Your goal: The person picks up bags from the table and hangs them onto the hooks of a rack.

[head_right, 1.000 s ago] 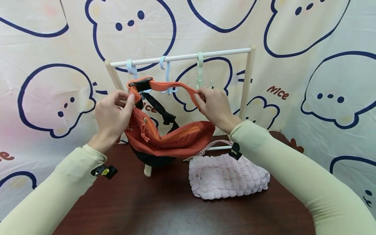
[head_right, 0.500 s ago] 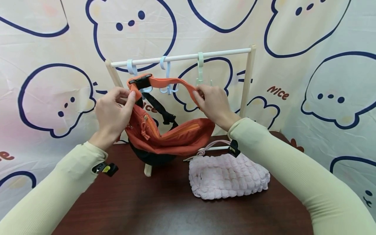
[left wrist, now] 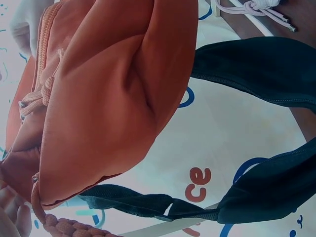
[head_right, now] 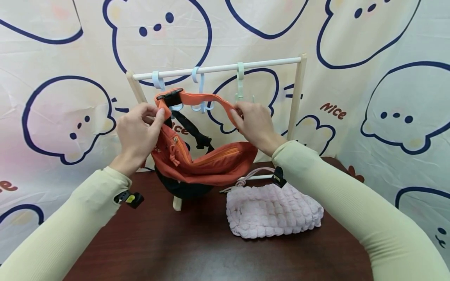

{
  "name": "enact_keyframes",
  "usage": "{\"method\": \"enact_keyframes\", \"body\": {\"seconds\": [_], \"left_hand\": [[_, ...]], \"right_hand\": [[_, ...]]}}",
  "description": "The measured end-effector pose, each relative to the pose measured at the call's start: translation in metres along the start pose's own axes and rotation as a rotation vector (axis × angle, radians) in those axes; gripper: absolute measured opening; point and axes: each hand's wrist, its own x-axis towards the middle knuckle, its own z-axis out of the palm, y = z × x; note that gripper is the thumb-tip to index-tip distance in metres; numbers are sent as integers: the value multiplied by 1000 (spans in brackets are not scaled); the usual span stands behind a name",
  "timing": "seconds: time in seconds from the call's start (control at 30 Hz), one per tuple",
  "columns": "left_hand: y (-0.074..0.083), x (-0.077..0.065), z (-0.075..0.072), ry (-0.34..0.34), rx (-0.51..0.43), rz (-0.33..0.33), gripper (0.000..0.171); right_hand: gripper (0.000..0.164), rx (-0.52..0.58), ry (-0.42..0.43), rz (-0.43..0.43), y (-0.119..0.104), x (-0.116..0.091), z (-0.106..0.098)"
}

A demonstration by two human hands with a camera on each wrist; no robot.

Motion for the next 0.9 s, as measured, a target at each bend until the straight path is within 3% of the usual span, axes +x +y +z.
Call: {"method": "enact_keyframes", "body": {"seconds": [0.9], "left_hand": [[-4, -2, 10, -27, 47, 17, 24]], "right_hand": [[24, -20, -48, 37, 3, -3, 6]]}}
